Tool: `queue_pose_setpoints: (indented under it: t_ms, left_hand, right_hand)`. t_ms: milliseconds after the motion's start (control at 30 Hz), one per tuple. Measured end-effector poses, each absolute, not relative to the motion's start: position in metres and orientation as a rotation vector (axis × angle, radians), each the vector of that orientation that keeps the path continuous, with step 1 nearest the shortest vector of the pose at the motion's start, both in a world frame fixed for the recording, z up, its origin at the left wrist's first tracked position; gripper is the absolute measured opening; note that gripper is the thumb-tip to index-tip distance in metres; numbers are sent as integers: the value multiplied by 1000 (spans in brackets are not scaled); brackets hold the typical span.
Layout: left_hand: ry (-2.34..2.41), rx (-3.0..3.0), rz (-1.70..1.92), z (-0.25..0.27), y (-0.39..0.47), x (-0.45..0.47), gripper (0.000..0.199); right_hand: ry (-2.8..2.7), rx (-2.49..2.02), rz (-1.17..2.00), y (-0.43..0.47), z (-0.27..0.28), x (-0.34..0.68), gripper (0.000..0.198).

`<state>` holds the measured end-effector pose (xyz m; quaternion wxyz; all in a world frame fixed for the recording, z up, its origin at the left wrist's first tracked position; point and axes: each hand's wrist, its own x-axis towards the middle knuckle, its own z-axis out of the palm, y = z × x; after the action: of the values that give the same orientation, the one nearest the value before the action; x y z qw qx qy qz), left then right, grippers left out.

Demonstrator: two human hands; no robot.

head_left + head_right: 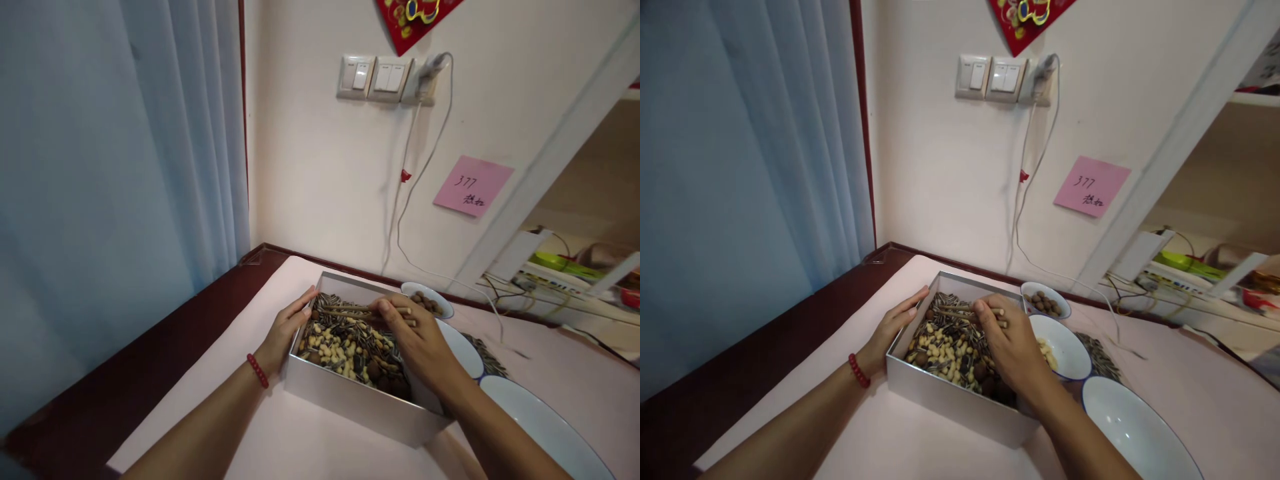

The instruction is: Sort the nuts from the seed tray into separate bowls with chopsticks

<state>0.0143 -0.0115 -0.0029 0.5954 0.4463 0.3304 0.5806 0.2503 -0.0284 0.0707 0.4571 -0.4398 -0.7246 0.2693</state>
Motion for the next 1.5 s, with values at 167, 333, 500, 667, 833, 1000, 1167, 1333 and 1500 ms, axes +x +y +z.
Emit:
queue_pose_setpoints:
  t_ms: [167, 333, 500, 667, 833, 1000, 1167, 1333, 1500]
  left_hand:
    - [791, 1087, 1375, -4, -11, 14, 45]
    - [782, 1054, 1364, -3, -13, 14, 45]
    - [785, 1046, 1361, 0, -13, 14, 48]
    - [815, 1056, 1348, 2, -13, 13, 52]
    - [842, 1073, 1361, 2, -12, 13, 54]
    - [849, 1074, 1338, 2, -12, 13, 62]
    - [852, 1066, 1334, 4, -12, 13, 60]
    - [844, 1065, 1357, 4, -11, 14, 57]
    - [821, 1049, 1368, 3, -13, 16, 53]
  right_hand:
    - [-1800, -1089, 653, -23, 69, 244, 41]
    - [-1734, -1088, 646, -26, 67, 250, 39]
    - [-1557, -1102, 648, -46, 73, 270, 39]
    - [-1275, -1192, 571, -78, 87, 318, 38]
    - [-1049, -1240, 247, -103, 95, 375, 33]
    - [-958, -1436, 102, -107, 78, 423, 43]
    - [-957, -1400, 154, -100, 70, 433, 48]
    - [-997, -1179, 260, -91, 88, 389, 39]
    - [-1201, -1100, 506, -71, 96, 329, 42]
